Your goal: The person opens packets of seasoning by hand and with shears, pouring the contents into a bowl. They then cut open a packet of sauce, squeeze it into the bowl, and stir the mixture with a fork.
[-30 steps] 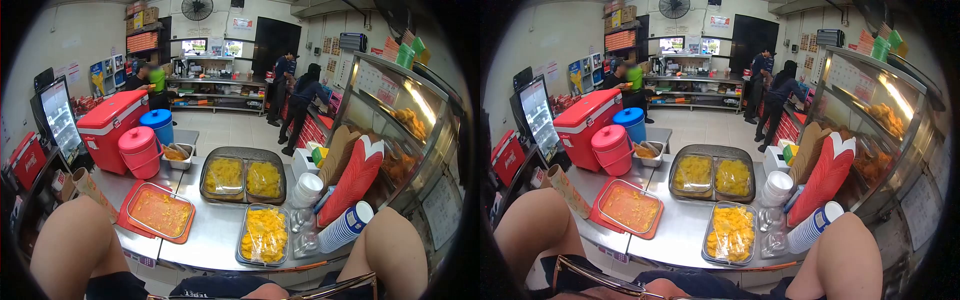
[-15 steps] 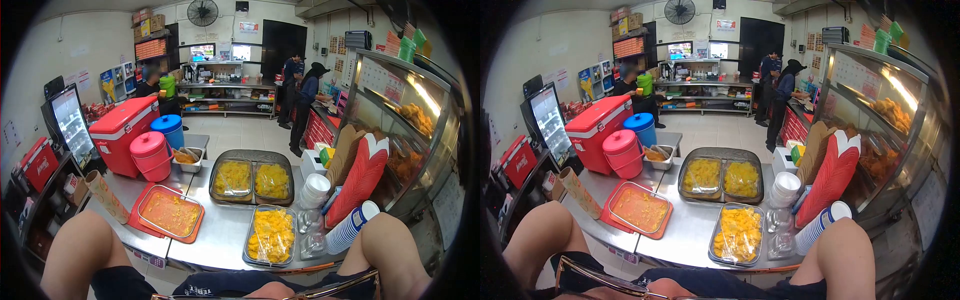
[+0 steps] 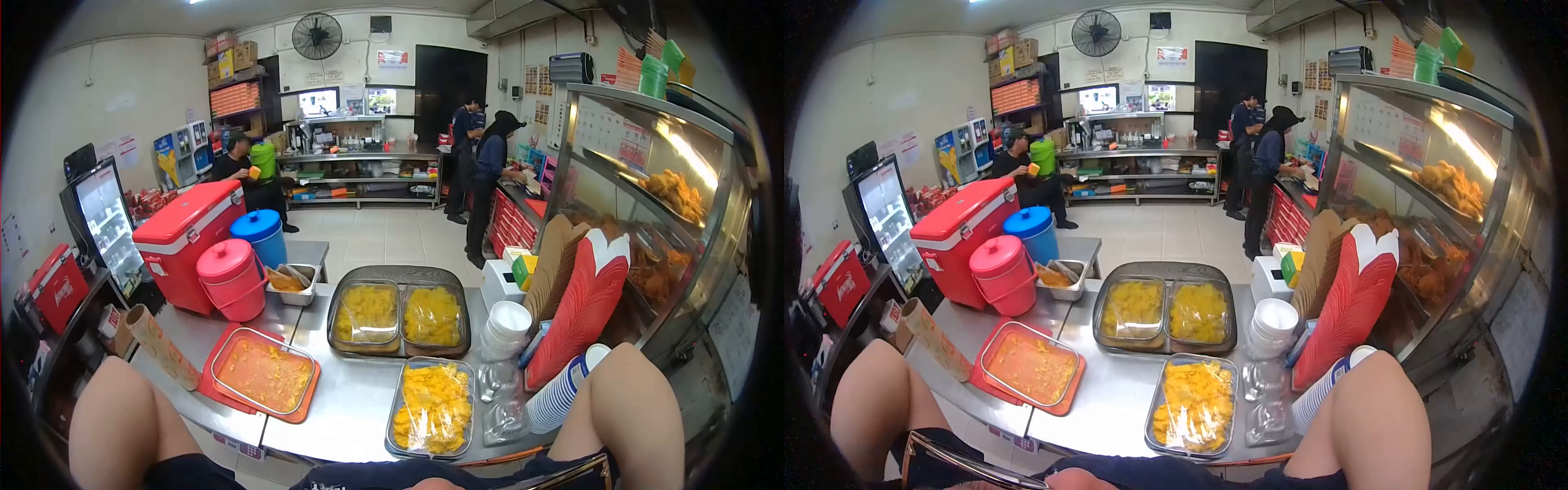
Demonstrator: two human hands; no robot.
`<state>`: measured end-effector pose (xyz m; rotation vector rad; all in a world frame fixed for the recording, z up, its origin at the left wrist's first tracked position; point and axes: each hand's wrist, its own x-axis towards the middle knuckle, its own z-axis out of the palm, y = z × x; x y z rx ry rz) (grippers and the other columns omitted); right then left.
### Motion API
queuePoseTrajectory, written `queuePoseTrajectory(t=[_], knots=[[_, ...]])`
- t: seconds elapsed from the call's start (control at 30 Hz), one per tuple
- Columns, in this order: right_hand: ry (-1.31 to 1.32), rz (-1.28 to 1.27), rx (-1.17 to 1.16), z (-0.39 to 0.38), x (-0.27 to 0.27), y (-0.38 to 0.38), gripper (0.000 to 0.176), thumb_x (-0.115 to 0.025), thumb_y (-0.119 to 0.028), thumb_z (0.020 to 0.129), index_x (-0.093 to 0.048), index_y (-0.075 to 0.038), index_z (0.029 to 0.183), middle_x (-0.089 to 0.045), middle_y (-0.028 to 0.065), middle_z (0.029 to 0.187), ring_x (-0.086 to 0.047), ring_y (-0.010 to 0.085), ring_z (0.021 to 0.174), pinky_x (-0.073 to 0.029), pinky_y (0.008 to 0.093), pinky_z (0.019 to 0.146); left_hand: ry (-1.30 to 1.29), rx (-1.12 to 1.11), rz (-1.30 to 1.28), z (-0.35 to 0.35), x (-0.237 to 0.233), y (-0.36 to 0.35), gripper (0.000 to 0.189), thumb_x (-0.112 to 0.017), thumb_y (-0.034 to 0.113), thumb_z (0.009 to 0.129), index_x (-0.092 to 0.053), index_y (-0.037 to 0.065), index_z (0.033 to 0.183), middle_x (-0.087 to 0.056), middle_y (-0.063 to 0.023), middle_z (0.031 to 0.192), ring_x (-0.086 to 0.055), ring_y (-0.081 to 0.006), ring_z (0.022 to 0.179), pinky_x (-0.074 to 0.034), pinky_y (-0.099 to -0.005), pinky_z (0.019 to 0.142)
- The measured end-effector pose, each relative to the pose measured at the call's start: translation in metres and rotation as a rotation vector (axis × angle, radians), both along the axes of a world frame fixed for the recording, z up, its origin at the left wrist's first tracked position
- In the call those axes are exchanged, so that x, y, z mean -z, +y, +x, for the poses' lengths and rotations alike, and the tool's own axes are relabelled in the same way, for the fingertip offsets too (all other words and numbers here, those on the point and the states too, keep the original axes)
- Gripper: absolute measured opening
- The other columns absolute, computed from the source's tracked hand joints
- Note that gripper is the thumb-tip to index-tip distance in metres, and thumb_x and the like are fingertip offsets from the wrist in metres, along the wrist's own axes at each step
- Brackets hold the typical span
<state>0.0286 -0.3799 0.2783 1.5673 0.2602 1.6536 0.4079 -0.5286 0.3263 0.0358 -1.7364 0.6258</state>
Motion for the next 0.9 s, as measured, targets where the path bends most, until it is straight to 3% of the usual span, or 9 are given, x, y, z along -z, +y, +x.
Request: queuePoseTrajectory(t=[0.33,0.53,0.57,0.6,0.63,0.67,0.7,0.77,0.9], knots=[[0.01,-0.002,0.039,0.01,0.003,0.002,0.027,-0.045,-0.022,0.093,-0.057,-0.006,0.111,-0.06,0.0053,0.112,-0.055,0.0133,0.1,-0.043,0.0295,0.089,0.04,0.104,-0.051,0.011,0.003,-0.021,0.054,-0.045,0.051,0.086,-0.049,0.004,0.112,-0.045,-0.0196,0.119,-0.039,-0.0354,0.121,-0.027,-0.05,0.103],[0.042,0.05,0.022,0.018,0.021,0.013,0.028,-0.044,-0.024,0.093,-0.057,-0.007,0.111,-0.06,0.0043,0.113,-0.055,0.0128,0.101,-0.042,0.0296,0.091,0.261,0.487,-0.334,0.053,0.011,-0.03,0.056,-0.042,0.053,0.087,-0.048,0.002,0.111,-0.045,-0.0208,0.117,-0.04,-0.0365,0.12,-0.029,-0.05,0.103],[0.052,0.096,-0.034,0.01,0.034,0.019,0.028,-0.044,-0.024,0.093,-0.057,-0.007,0.11,-0.06,0.0041,0.113,-0.054,0.0127,0.102,-0.041,0.0296,0.091,0.392,0.569,-0.329,0.058,0.026,-0.042,0.056,-0.042,0.053,0.087,-0.048,0.002,0.111,-0.045,-0.0211,0.117,-0.04,-0.0367,0.12,-0.029,-0.05,0.102],[-0.229,-0.036,-0.783,0.099,0.016,-0.093,0.037,-0.047,-0.015,0.09,-0.047,0.005,0.121,-0.059,0.0153,0.112,-0.059,0.0243,0.097,-0.048,0.0319,0.081,0.666,0.641,-0.26,0.054,0.045,-0.065,0.057,-0.042,0.053,0.087,-0.048,0.002,0.111,-0.045,-0.0213,0.117,-0.04,-0.0369,0.12,-0.029,-0.0499,0.102],[-0.327,0.289,-0.853,0.089,0.071,-0.131,0.036,-0.047,-0.017,0.091,-0.045,0.002,0.122,-0.052,0.0149,0.12,-0.05,0.0262,0.109,-0.043,0.0369,0.09,0.957,0.662,-0.036,0.037,0.078,-0.093,0.057,-0.041,0.054,0.087,-0.048,0.002,0.111,-0.045,-0.0215,0.117,-0.04,-0.0371,0.119,-0.03,-0.0499,0.102],[-0.421,0.611,-0.914,0.081,0.113,-0.159,0.036,-0.047,-0.02,0.092,-0.043,-0.002,0.123,-0.045,0.0145,0.128,-0.041,0.0281,0.122,-0.038,0.0419,0.099,0.475,0.753,0.434,0.023,0.109,-0.118,0.059,-0.048,0.046,0.089,-0.044,0.002,0.128,-0.038,-0.0166,0.135,-0.047,-0.0259,0.114,-0.032,-0.0405,0.102],[-0.346,1.066,-0.441,0.112,0.108,-0.194,0.034,-0.045,-0.017,0.094,-0.041,0.0,0.123,-0.048,0.017,0.126,-0.049,0.029,0.117,-0.048,0.0378,0.089,0.236,0.523,0.987,0.033,0.158,-0.148,0.063,-0.049,0.048,0.088,-0.043,0.0,0.129,-0.043,-0.016,0.132,-0.052,-0.024,0.111,-0.038,-0.0377,0.099],[-0.479,1.627,-0.737,0.153,0.127,-0.214,0.034,-0.046,-0.015,0.093,-0.039,0.001,0.122,-0.059,0.0188,0.108,-0.064,0.0235,0.087,-0.055,0.0327,0.075,0.013,0.764,1.216,-0.017,0.177,-0.165,0.07,-0.051,0.053,0.087,-0.038,0.002,0.134,-0.051,-0.0132,0.125,-0.054,-0.0216,0.108,-0.042,-0.0352,0.094],[-0.607,1.807,-0.636,0.198,0.172,-0.229,0.03,-0.056,-0.003,0.087,-0.047,0.0,0.116,-0.061,0.0111,0.099,-0.061,0.0137,0.085,-0.05,0.0231,0.072,-0.202,1.005,2.073,-0.012,0.243,-0.171,0.051,-0.047,0.037,0.094,-0.041,0.003,0.132,-0.049,-0.0079,0.128,-0.049,-0.0176,0.114,-0.047,-0.0337,0.089]])
